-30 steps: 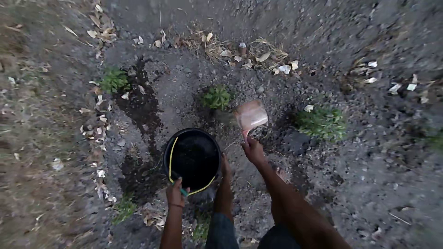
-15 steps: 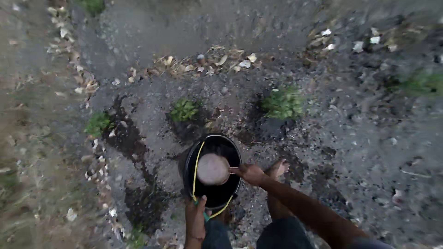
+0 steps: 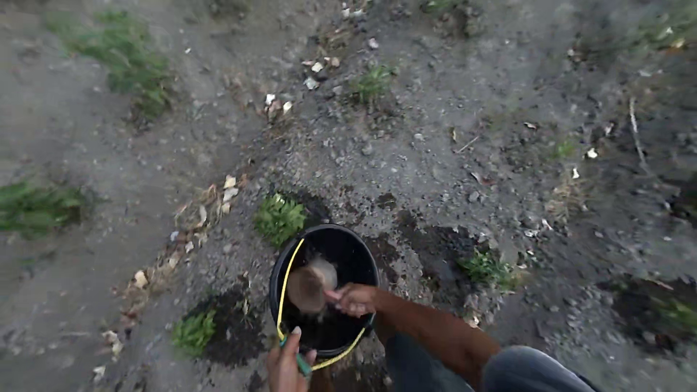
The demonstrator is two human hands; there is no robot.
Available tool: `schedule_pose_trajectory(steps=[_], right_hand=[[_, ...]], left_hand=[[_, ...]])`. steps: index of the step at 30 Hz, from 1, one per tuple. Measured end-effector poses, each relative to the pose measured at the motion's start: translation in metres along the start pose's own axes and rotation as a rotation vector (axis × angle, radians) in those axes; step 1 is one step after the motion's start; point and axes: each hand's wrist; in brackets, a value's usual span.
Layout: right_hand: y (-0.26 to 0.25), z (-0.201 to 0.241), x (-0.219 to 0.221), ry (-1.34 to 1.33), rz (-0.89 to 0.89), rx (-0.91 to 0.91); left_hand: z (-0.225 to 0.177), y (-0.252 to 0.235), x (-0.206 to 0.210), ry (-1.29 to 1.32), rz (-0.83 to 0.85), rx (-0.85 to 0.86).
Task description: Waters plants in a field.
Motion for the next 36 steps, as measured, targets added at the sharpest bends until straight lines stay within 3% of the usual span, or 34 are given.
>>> schedule_pose_trajectory(steps=[3, 7, 11, 16, 21, 25, 31, 36], right_hand=[[0.060, 0.001, -0.041, -0.328, 0.117, -0.231], [0.125, 0.016, -0.088, -0.362, 0.167, -0.490], [0.175, 0.059, -0.127, -0.352, 0.039, -0.726], [0.200, 0.139, -0.197, -0.475, -0.265, -0.923], [0.209, 0.213, -0.300, -0.614, -0.544, -0.900], [0.215, 0.250, -0.369, -0.718, -0.707, -0.840], [0.230, 0.277, -0.409, -0.719, -0.869, -0.680], [0.238, 0.274, -0.420, -0.461, -1.017, -0.483]], left_hand=[[-0.019, -0.022, 0.065, -0.005, 0.012, 0.019], [-0.047, -0.056, 0.141, -0.084, 0.052, 0.053], [-0.082, -0.085, 0.203, -0.101, 0.048, 0.074], [-0.113, -0.124, 0.254, -0.208, 0.020, 0.094], [-0.136, -0.172, 0.281, -0.375, -0.064, 0.106], [-0.168, -0.182, 0.297, -0.424, -0.107, 0.087], [-0.197, -0.197, 0.311, -0.444, -0.234, 0.056], [-0.216, -0.198, 0.325, -0.486, -0.251, 0.101]])
Point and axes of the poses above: each hand's wrist, its own y-axis away from the middle knuckle, its own x-axis out of the palm, z = x × y, and after that the axes turned 13 degrees about z, right-handed
